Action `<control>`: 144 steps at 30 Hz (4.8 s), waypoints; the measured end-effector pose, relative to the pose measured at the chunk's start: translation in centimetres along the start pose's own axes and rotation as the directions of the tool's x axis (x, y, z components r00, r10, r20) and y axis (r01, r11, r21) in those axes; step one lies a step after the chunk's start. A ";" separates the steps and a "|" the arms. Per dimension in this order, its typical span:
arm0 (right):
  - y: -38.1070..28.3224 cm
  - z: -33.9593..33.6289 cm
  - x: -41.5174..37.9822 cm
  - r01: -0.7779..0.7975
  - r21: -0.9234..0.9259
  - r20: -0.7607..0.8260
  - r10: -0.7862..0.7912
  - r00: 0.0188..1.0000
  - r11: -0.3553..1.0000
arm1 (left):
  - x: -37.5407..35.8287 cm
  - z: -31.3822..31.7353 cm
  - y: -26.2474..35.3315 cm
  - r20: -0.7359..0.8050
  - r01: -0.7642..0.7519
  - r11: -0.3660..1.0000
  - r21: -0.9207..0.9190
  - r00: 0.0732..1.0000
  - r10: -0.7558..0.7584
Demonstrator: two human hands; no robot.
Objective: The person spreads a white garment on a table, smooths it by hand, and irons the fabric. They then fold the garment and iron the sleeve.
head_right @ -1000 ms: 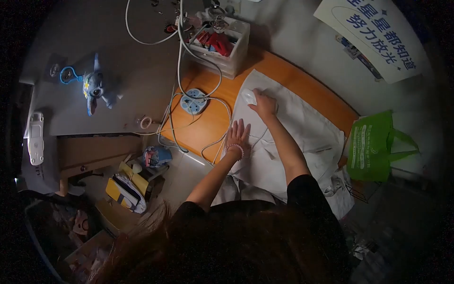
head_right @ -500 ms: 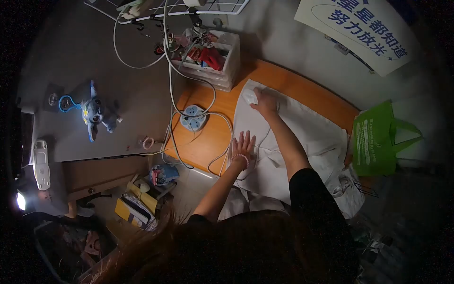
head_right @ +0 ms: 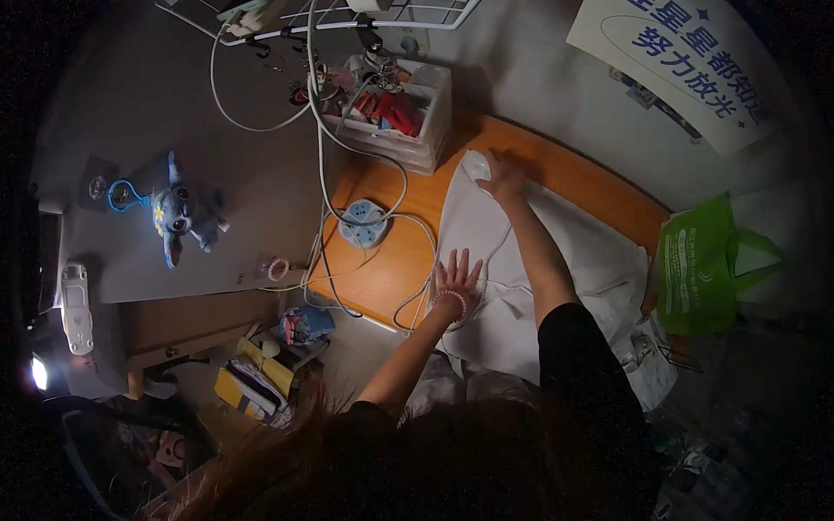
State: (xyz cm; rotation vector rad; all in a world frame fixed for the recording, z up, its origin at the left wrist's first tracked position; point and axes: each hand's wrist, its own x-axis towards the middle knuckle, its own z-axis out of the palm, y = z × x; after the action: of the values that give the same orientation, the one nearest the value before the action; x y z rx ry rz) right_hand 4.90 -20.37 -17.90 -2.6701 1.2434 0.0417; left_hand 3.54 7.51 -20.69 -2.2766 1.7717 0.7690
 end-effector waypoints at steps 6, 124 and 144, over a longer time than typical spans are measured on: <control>-0.2 -0.1 0.1 -0.026 0.017 -0.039 0.026 0.999 1.000 | 0.4 0.0 -0.1 0.032 -0.002 1.000 -0.003 0.999 0.003; 16.9 -0.1 -15.2 -0.747 0.309 -0.218 0.808 0.547 0.589 | 22.7 -8.5 -10.4 -0.274 -0.071 0.945 0.320 0.948 0.164; 2.0 1.9 -11.2 -0.470 0.414 -0.261 0.597 0.759 0.779 | 20.8 -4.7 -1.6 -0.537 -0.227 0.972 0.059 0.813 0.223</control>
State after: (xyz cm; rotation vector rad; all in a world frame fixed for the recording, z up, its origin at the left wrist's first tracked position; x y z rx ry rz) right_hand -3.72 -12.79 -18.91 -2.0024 1.9205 -0.5774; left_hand 9.97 -11.94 -26.99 -2.4856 2.3064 0.1434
